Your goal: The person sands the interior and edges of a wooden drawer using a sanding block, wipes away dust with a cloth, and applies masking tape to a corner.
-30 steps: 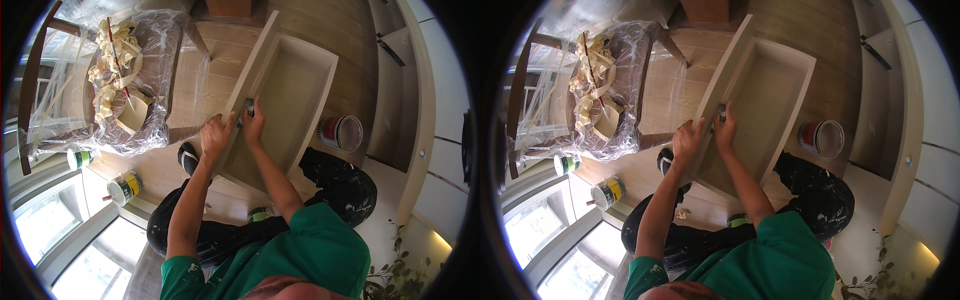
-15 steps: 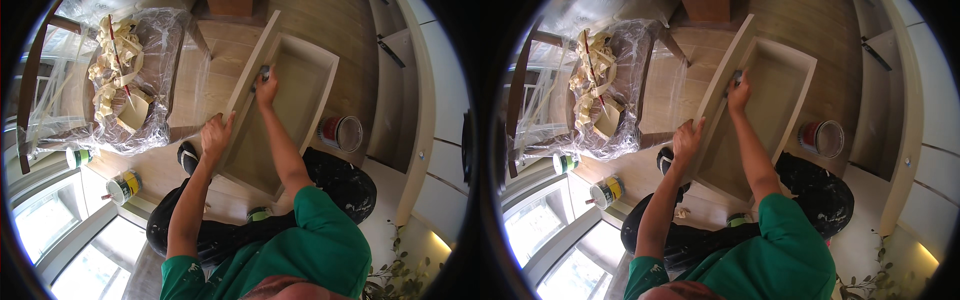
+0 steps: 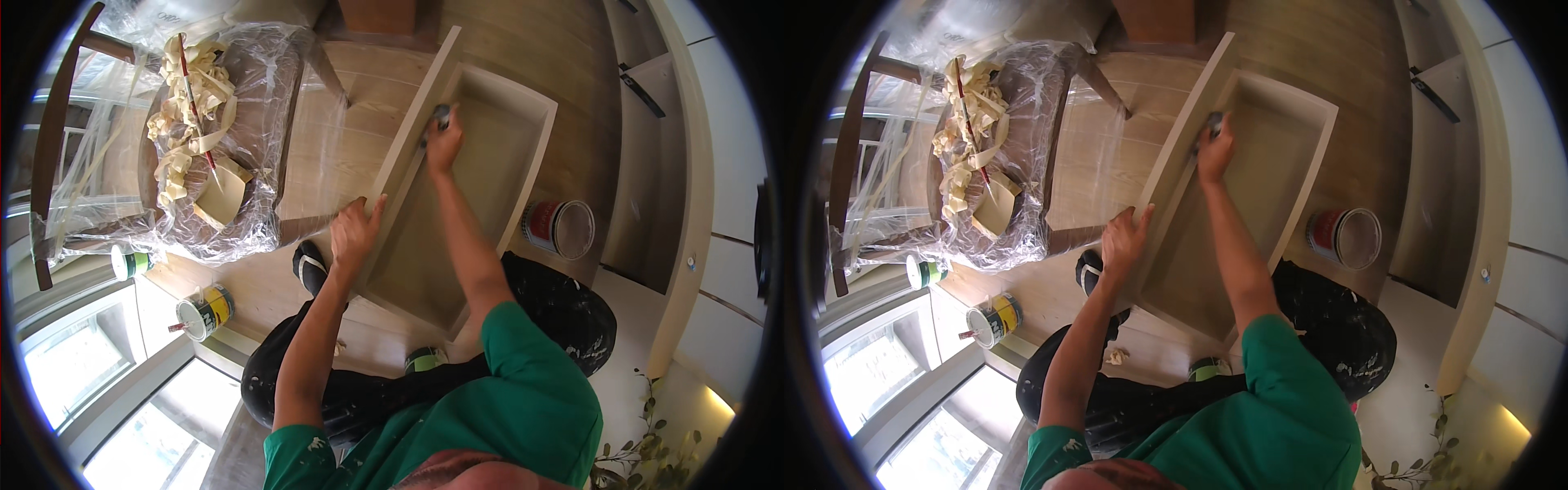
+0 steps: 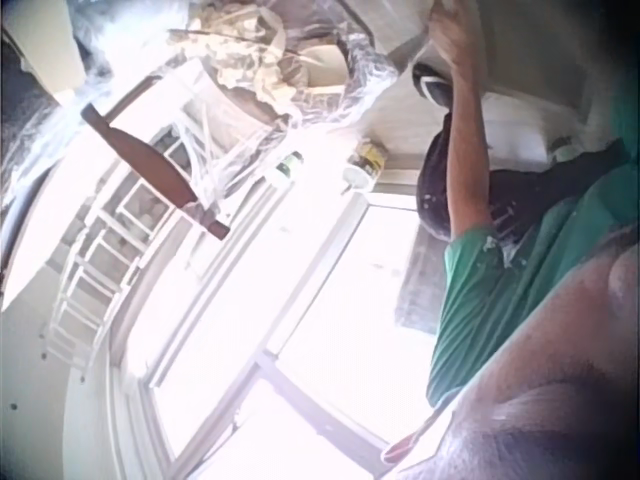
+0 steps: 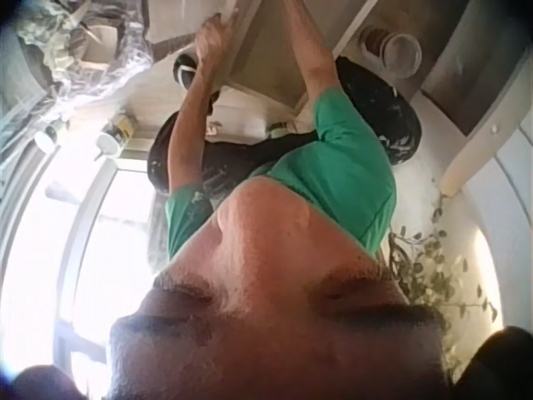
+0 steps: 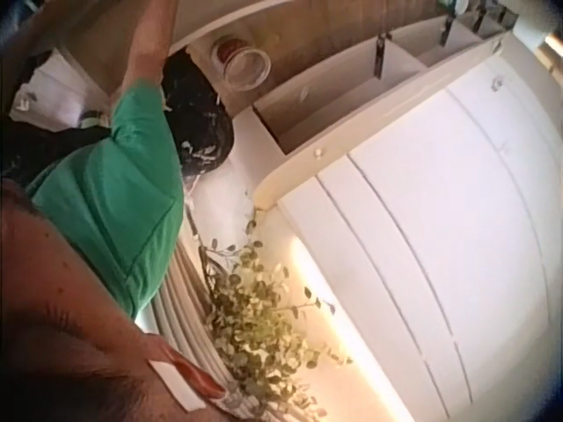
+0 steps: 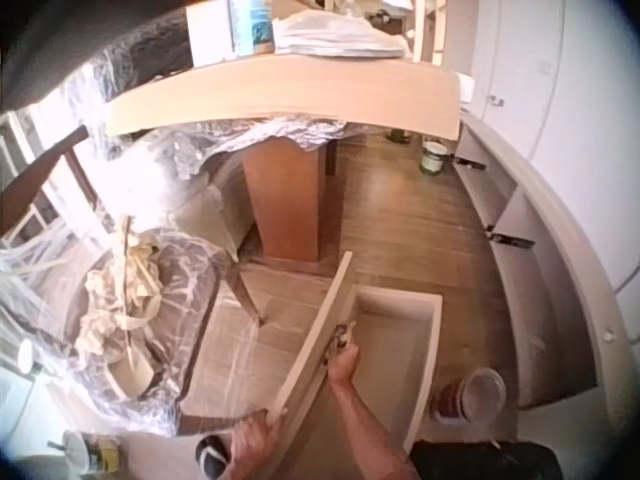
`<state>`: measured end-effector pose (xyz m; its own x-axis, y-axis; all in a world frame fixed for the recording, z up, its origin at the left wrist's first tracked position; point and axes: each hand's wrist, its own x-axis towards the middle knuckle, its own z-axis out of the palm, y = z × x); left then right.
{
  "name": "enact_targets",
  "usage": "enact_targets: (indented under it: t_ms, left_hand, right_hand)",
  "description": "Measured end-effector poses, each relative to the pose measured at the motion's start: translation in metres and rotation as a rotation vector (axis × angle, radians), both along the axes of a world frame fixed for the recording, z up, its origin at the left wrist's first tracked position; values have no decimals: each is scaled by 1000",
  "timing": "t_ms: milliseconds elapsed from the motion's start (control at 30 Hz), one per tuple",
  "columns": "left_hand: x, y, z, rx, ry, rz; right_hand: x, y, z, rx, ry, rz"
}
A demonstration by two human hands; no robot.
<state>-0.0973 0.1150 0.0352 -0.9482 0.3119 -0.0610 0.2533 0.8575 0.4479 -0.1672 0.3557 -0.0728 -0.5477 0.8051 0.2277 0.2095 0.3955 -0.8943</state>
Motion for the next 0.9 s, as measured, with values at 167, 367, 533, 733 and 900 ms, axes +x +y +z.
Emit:
enact_targets:
  t_ms: [167,367,533,733,900]
  left_hand:
    - [-1,5,11,14,-63,-21]
    - [-2,2,11,4,-98,20]
    - [-4,4,13,-15,-144,6]
    - [-3,2,5,-2,-72,5]
    - [-3,2,6,20,-75,6]
  right_hand:
    - [-33,49,3,171,9,-57]
    - [34,-33,-1,-140,-30,123]
    - [39,-43,-8,-73,112,54]
    - [-40,50,3,148,31,20]
    - [-92,116,7,344,-87,21]
